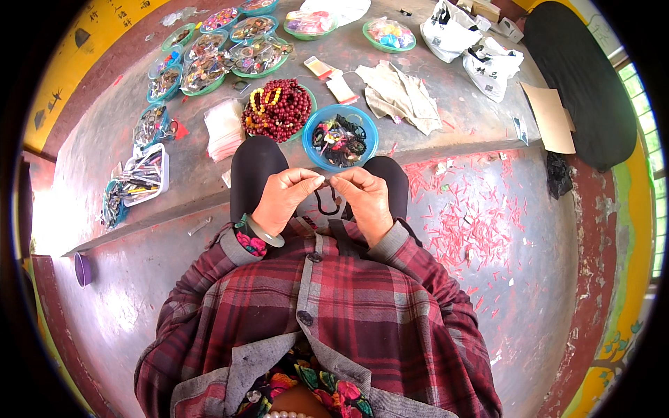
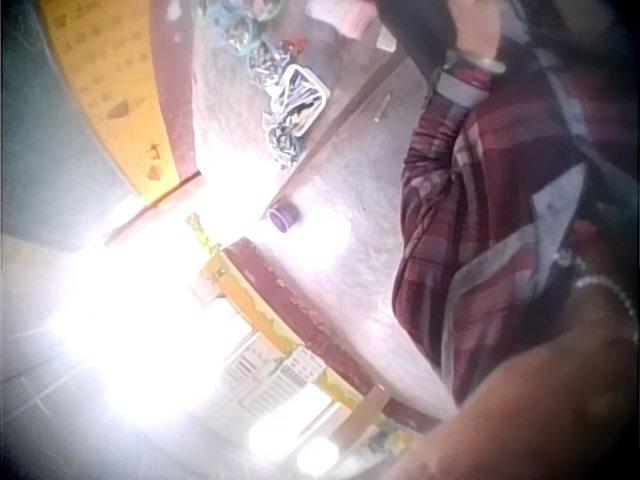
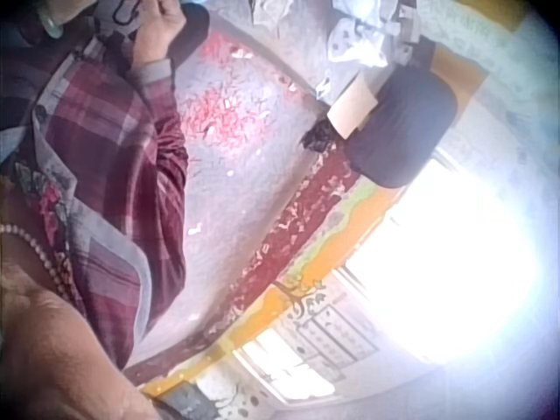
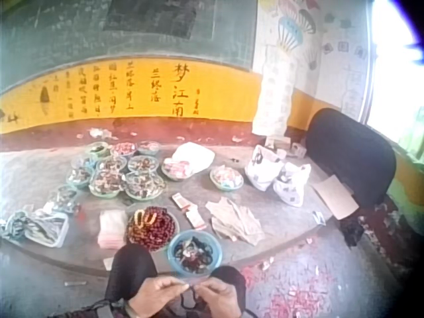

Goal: The person sits on the floor and packs small hair accessories into clear plastic bags. They open a bag, insert a hair tie, and seal it, repeating the process with items from nearby bowls.

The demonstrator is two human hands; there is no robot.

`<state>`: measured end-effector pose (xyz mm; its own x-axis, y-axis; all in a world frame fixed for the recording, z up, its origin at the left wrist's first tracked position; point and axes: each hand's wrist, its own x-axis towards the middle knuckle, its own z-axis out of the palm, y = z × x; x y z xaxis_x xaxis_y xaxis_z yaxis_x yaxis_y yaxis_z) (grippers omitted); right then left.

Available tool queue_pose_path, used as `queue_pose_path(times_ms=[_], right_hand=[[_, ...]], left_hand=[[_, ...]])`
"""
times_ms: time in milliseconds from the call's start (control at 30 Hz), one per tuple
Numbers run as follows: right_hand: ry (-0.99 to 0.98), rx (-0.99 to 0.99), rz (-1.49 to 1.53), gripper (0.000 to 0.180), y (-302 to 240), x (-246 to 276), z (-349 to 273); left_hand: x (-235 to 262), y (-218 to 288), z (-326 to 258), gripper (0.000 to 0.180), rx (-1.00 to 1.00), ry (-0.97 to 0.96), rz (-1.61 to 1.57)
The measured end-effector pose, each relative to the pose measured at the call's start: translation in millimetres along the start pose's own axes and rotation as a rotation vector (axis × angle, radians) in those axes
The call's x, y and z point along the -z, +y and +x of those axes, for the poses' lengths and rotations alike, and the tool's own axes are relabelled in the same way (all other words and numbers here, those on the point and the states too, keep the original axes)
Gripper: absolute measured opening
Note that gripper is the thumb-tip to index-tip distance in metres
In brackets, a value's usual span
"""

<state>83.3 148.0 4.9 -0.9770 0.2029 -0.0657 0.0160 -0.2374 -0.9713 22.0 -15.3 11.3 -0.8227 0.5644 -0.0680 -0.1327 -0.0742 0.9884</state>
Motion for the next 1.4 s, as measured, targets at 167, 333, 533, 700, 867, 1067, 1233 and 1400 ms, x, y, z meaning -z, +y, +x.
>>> queue_pose_path(times_ms=[167, 333, 533, 700, 867, 1067, 1233, 1400], right_hand=[[-0.005, 0.027, 0.006, 0.007, 0, -4, -2], [0.015, -0.073, 0.151, 0.008, -1, -6, -4], [0.020, -0.095, 0.117, 0.009, -5, -6, -3], [0.026, -0.035, 0.097, 0.009, 0, -6, -1], [-0.001, -0.051, 0.124, 0.010, -6, -7, -4], [-0.012, -0.069, 0.134, 0.010, -5, -6, -3], [0.024, -0.065, 0.129, 0.009, 2, -2, 0], [-0.005, -0.061, 0.106, 0.010, -1, -4, -1]], left_hand=[[0, 0, -1, 0.017, 0.022, 0.057, 0.054], [-2, -6, -1, 0.017, 0.005, 0.033, -0.091], [0, -2, 1, 0.017, 0.051, -0.015, -0.139], [0, -14, 3, 0.017, 0.037, -0.052, -0.233], [1, -17, 3, 0.015, 0.003, -0.046, -0.167], [5, -14, 4, 0.016, 0.003, -0.092, -0.023], [4, -13, 4, 0.016, 0.069, -0.085, -0.175], [2, -12, 2, 0.016, 0.077, -0.075, -0.262]])
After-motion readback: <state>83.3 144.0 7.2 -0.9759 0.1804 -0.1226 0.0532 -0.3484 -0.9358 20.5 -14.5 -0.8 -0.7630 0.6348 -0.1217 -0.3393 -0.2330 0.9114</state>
